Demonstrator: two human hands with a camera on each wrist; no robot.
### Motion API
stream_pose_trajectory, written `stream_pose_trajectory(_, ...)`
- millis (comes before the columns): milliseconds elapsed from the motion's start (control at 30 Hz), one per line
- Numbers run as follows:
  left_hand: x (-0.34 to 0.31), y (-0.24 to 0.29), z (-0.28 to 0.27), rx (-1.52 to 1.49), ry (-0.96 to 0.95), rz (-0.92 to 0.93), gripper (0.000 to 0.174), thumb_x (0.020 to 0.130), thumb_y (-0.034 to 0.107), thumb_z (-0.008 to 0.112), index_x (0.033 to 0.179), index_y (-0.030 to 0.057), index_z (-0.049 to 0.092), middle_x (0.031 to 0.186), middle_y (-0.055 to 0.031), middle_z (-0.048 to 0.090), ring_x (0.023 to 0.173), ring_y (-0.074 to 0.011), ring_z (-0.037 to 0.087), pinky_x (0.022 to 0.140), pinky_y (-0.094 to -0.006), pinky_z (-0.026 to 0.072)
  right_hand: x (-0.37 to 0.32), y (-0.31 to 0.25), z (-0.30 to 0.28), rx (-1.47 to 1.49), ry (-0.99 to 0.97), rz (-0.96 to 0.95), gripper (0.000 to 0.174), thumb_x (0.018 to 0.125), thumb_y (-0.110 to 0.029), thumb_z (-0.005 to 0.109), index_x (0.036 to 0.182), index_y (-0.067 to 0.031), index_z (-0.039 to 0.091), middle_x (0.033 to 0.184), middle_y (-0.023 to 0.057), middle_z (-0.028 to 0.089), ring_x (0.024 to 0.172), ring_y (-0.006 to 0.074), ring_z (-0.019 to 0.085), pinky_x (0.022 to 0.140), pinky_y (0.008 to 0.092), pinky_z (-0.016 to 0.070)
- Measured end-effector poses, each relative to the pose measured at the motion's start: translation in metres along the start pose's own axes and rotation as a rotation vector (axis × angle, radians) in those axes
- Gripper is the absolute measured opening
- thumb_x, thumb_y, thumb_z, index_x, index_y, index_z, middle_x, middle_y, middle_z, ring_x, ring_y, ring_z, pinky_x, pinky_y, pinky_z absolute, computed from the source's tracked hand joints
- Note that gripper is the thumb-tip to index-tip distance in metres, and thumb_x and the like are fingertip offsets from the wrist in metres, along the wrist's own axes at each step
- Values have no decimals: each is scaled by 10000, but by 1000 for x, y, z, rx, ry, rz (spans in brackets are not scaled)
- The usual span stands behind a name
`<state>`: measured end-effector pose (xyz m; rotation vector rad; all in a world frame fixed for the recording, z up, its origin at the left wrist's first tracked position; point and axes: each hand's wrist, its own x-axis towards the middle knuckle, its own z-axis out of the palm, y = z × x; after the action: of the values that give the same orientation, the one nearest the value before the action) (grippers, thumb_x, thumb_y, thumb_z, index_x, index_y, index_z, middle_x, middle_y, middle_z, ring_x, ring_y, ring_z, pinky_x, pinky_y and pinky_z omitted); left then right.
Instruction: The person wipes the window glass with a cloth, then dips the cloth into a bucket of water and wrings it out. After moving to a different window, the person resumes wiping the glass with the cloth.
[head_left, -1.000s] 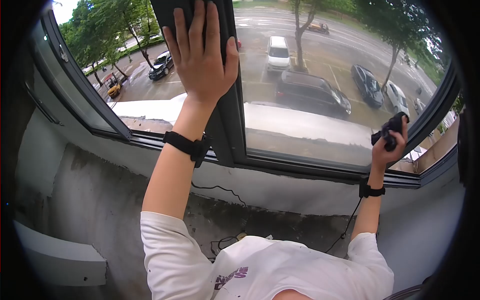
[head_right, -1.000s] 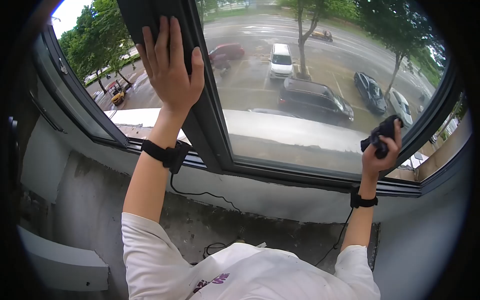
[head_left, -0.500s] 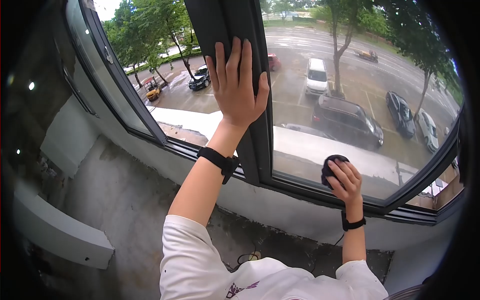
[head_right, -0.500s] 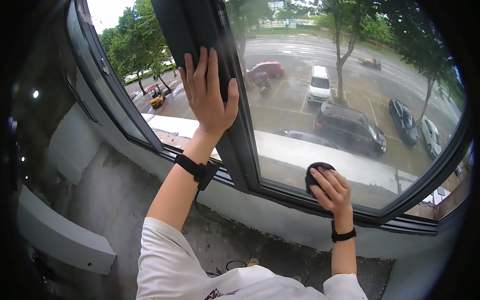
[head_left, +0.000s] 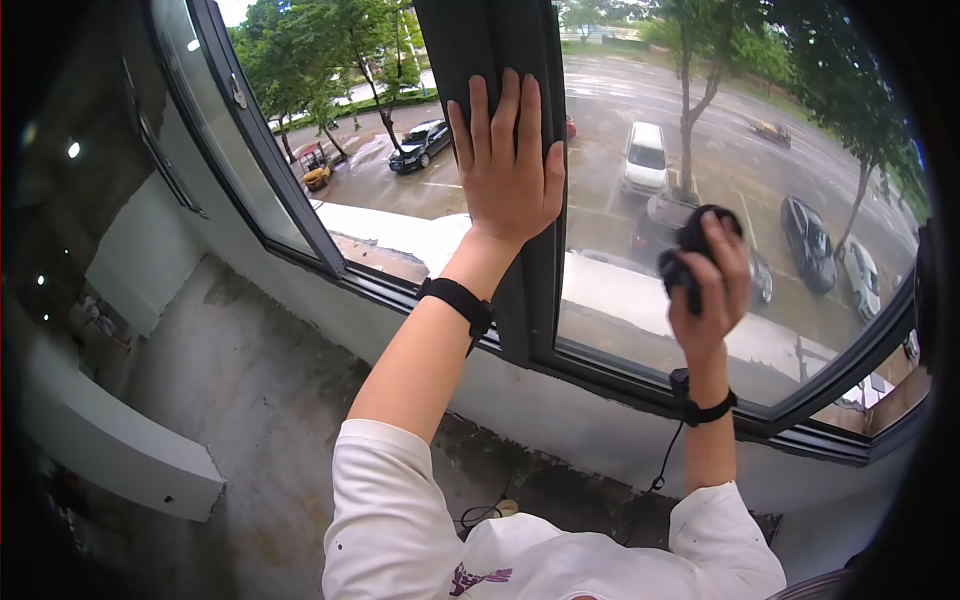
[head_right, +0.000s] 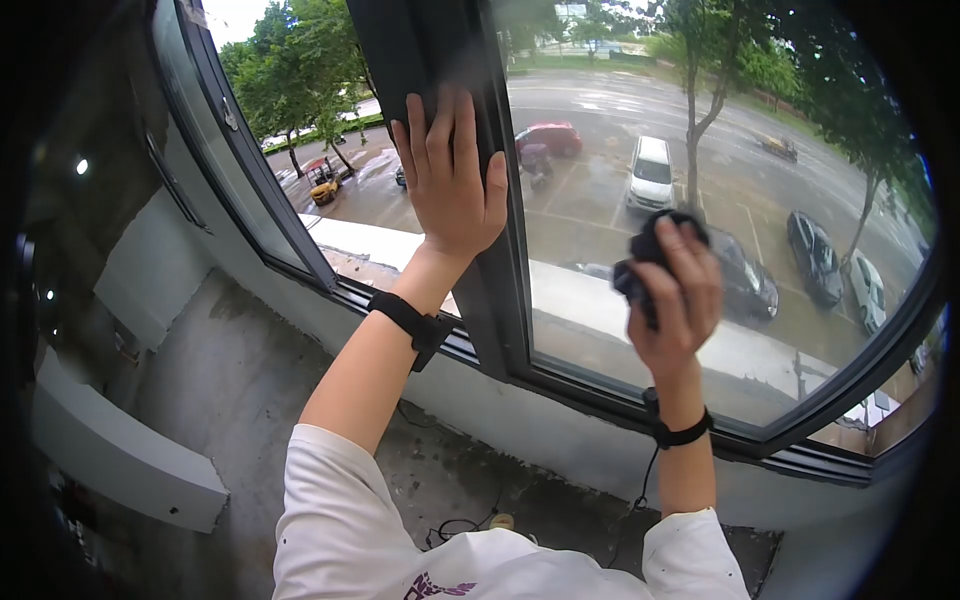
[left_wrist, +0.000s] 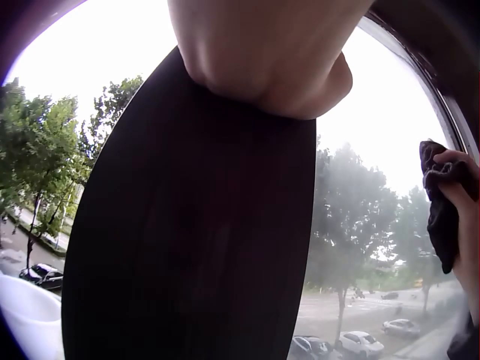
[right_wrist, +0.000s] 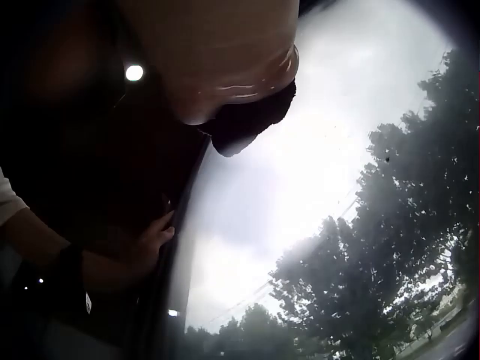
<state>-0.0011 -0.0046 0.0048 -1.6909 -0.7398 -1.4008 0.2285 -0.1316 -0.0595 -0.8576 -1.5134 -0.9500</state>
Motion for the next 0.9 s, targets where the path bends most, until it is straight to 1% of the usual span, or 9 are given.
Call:
stream_pose_trajectory(100, 1, 2, -3, -21, -17, -8, 603, 1015, 310, 465, 1518, -18, 419, 1533, -212, 422, 1485, -473, 283, 1222, -620, 156, -49, -21, 32, 82, -214, -235, 70, 829, -110, 731, 823, -161, 684, 1216, 39, 731, 1134, 234, 690, 972, 370, 567)
stream_pose_trajectory(200, 2, -2, 0, -19, -9, -3, 610, 988, 296, 484, 1521, 3, 429, 1546, -199, 414, 1489, -463, 284, 1215, -638, 169, -99, -1, 7, 144, -316, -284, 78, 830, -120, 741, 845, -168, 682, 1244, 32, 719, 1158, 222, 678, 990, 363, 561)
stream_pose_trajectory(300, -2, 3, 0, -28, 0, -24, 615, 985, 292, 488, 1523, 1, 426, 1542, -202, 416, 1484, -469, 287, 1214, -639, 169, -147, 73, -79, -26, -331, -395, 105, 858, -139, 753, 871, -182, 658, 1216, 55, 720, 1130, 266, 682, 974, 392, 565)
stream_pose_trajectory(400, -1, 2, 0, -32, -3, -25, 616, 993, 291, 483, 1526, -11, 414, 1530, -210, 421, 1475, -480, 292, 1213, -636, 164, -146, 111, -124, -237, -266, -248, 47, 942, -189, 641, 940, -143, 629, 1282, 170, 666, 1196, 378, 632, 1048, 519, 512)
stream_pose_trajectory(500, -1, 1, 0, -27, 1, -18, 626, 988, 286, 480, 1537, -4, 401, 1534, -208, 411, 1473, -481, 292, 1211, -644, 166, -85, 86, -82, -200, 220, 139, 79, 945, -76, 587, 1001, -20, 592, 1360, 243, 597, 1278, 449, 569, 1133, 555, 423)
stream_pose_trajectory(567, -1, 0, 0, -28, -15, -15, 632, 984, 285, 482, 1541, 0, 396, 1542, -208, 401, 1475, -477, 290, 1213, -642, 165, -45, 59, -42, -141, 382, 225, 113, 922, -25, 596, 1027, 17, 591, 1357, 260, 607, 1307, 435, 551, 1161, 515, 369)
stream_pose_trajectory(667, 0, 0, 1, -20, -20, -9, 634, 982, 288, 484, 1541, 1, 397, 1541, -208, 401, 1474, -479, 291, 1215, -642, 157, -23, 3, 13, -80, 217, 126, 98, 921, -41, 594, 1011, -26, 629, 1370, 258, 597, 1305, 447, 549, 1137, 548, 402)
stream_pose_trajectory(767, 0, 0, -1, -30, -20, -11, 634, 983, 291, 483, 1539, 0, 399, 1535, -216, 407, 1467, -482, 298, 1211, -644, 157, -51, -42, 60, 2, -47, -43, 107, 808, -41, 719, 869, -126, 698, 1275, 114, 704, 1222, 337, 640, 1022, 458, 527)
stream_pose_trajectory(900, 0, -2, 0, -44, 6, -25, 655, 938, 267, 550, 1530, 22, 418, 1558, -194, 391, 1489, -459, 283, 1206, -663, 178, -114, -47, 59, -19, -147, -38, 86, 851, -94, 712, 889, -172, 713, 1299, 85, 696, 1234, 298, 640, 1029, 432, 522)
